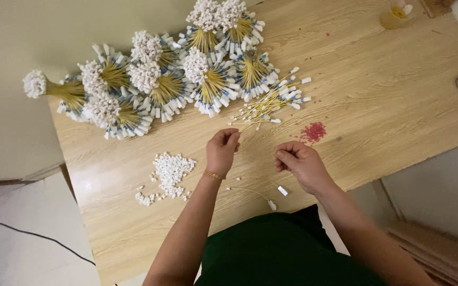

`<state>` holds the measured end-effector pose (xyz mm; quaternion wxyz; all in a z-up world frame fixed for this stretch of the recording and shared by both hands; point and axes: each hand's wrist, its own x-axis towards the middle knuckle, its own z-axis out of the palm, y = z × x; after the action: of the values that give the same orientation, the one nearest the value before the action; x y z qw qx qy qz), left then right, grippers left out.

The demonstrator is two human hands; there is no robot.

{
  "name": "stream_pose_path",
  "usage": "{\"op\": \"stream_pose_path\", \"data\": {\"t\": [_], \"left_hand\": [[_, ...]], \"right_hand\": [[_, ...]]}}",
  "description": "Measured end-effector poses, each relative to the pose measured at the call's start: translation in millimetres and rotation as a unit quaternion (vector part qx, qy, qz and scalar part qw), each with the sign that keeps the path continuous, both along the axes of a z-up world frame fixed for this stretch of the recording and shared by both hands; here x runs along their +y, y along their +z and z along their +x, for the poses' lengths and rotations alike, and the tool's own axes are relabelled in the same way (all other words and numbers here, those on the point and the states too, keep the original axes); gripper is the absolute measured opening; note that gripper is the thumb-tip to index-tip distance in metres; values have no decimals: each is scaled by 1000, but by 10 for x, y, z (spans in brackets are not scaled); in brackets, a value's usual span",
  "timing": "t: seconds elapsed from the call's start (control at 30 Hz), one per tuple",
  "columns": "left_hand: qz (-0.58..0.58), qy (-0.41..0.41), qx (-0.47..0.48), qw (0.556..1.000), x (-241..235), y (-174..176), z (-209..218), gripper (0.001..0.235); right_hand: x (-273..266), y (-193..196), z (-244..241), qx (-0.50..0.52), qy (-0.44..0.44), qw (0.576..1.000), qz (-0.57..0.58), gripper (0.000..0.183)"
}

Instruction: Assembling small white decorative buds onto wire stems

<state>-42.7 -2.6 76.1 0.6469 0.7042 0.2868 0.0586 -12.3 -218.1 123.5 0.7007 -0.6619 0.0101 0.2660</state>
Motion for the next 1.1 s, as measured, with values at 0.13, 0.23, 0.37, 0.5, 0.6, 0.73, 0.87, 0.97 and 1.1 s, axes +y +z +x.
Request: {"op": "stream_pose_path", "data": {"t": [0.13, 0.23, 0.37, 0.5, 0.6, 0.73, 0.87, 0.97, 1.1], "left_hand": [[-195, 83, -17, 977, -22, 169, -257, 15], [-225, 109, -35, 967, -15, 65, -397, 15], [-206, 151, -62, 965, -40, 272, -498, 15], [-199, 160, -85, 963, -99, 314, -488, 15], [-195, 146, -100, 965, -170, 424, -467, 21], [-232, 115, -120, 958, -279, 467, -464, 25], [-247, 86, -149, 954, -328, 569, -482, 27], [-253, 80, -164, 950, -335, 647, -498, 27], [-257, 75, -174, 948, -325, 630, -528, 29]], "right_hand": [[106, 62, -35, 44, -2, 997, 58, 14], [210, 93, -44, 57, 11, 995, 84, 14], [375, 377, -114, 29, 36, 996, 75, 15], [487, 463, -146, -2, 64, 995, 76, 21], [520, 439, -169, -52, 81, 994, 58, 15], [563, 758, -161, -257, 81, 962, -37, 15], [580, 1062, -70, -494, 108, 852, -136, 11], [603, 1088, -24, -560, 119, 806, -151, 8], [567, 1054, -33, -520, 132, 832, -138, 6]]}}
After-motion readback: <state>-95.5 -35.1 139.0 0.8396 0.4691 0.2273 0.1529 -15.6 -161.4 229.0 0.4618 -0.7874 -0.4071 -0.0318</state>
